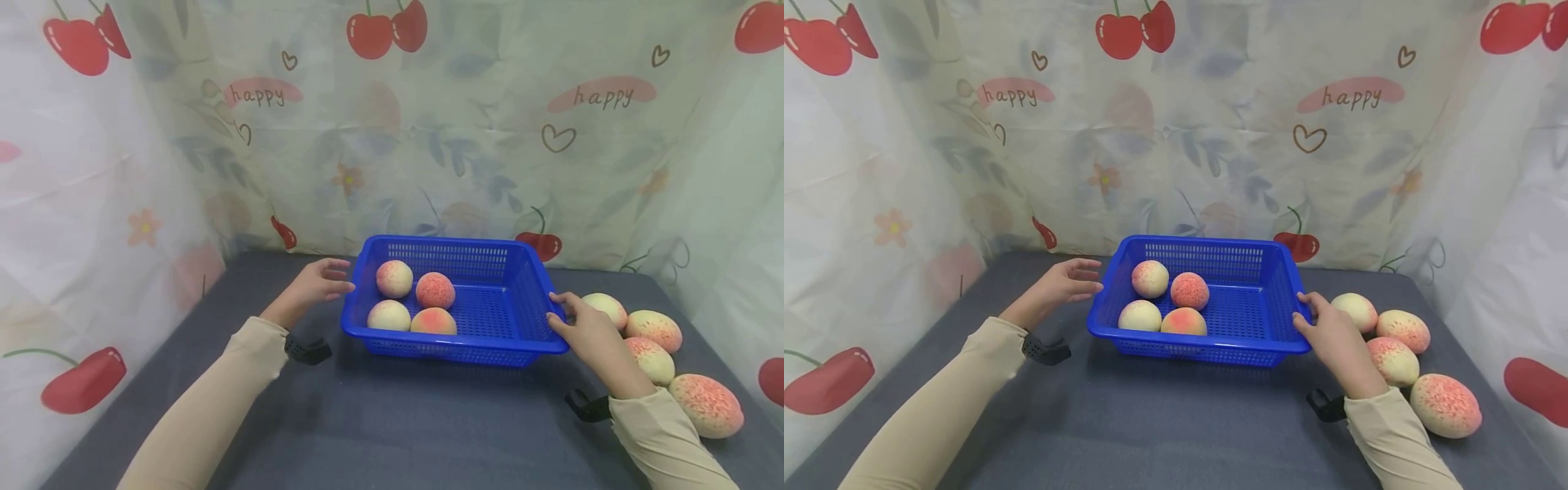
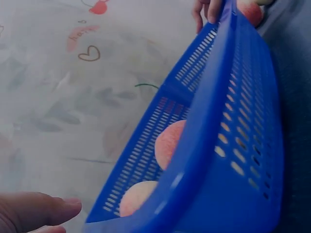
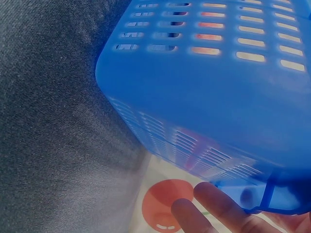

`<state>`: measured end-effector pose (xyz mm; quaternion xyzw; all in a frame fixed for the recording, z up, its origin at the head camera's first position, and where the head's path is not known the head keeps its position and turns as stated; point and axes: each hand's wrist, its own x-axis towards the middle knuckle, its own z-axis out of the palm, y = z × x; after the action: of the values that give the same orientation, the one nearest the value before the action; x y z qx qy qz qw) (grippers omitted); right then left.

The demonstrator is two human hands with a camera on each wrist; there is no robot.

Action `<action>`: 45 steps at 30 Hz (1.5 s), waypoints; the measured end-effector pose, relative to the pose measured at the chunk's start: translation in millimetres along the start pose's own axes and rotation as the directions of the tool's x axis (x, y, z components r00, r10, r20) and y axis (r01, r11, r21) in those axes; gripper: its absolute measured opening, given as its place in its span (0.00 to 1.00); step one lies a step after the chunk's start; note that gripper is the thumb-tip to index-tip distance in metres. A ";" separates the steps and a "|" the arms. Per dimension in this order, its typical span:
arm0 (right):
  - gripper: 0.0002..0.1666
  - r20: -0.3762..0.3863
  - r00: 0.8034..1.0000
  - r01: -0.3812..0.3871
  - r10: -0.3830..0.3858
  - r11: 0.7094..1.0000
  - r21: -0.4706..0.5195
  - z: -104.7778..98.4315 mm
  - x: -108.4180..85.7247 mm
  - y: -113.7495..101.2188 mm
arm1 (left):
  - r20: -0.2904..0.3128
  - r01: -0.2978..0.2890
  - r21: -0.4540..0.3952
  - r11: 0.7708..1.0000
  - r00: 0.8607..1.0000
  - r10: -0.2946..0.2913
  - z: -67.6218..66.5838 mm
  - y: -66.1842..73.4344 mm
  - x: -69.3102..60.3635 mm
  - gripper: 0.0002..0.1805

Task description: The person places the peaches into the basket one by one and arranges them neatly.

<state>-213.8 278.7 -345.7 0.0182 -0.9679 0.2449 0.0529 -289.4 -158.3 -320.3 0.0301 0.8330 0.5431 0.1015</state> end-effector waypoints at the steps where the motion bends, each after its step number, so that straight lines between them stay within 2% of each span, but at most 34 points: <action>1: 0.31 0.001 1.000 -0.001 0.001 1.000 0.002 0.1 0.0 0.1 | -0.006 0.007 -0.008 1.000 1.000 -0.007 2.0 -1.5 0.1 0.33; 8: 0.31 0.004 1.000 -0.001 0.001 1.000 0.012 0.3 -0.4 0.6 | -0.023 0.030 -0.040 0.999 0.999 -0.031 10.7 -7.9 0.6 0.34; 19: 0.31 -0.008 1.000 0.013 -0.013 1.000 0.002 0.2 0.0 1.0 | -0.031 0.052 -0.058 0.997 0.998 -0.054 15.4 -11.9 -1.1 0.35; 28: 0.31 -0.002 1.000 0.004 -0.004 1.000 -0.005 -0.1 0.6 0.6 | -0.045 0.067 -0.141 0.988 0.996 -0.074 19.3 -16.8 2.1 0.35; 36: 0.31 0.007 1.000 0.007 -0.007 1.000 -0.015 -0.8 1.1 2.4 | -0.043 0.040 -0.191 0.981 0.998 -0.049 22.8 -19.5 -1.1 0.34; 45: 0.34 -0.009 1.000 0.027 -0.028 0.999 -0.019 -6.9 0.4 2.8 | -0.042 0.046 -0.212 0.976 0.998 -0.056 23.2 -20.8 -0.3 0.34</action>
<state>-213.7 284.4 -340.9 0.0299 -0.9696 0.2350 0.0610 -283.2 -146.0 -348.3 -0.0153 0.7734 0.6261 0.0983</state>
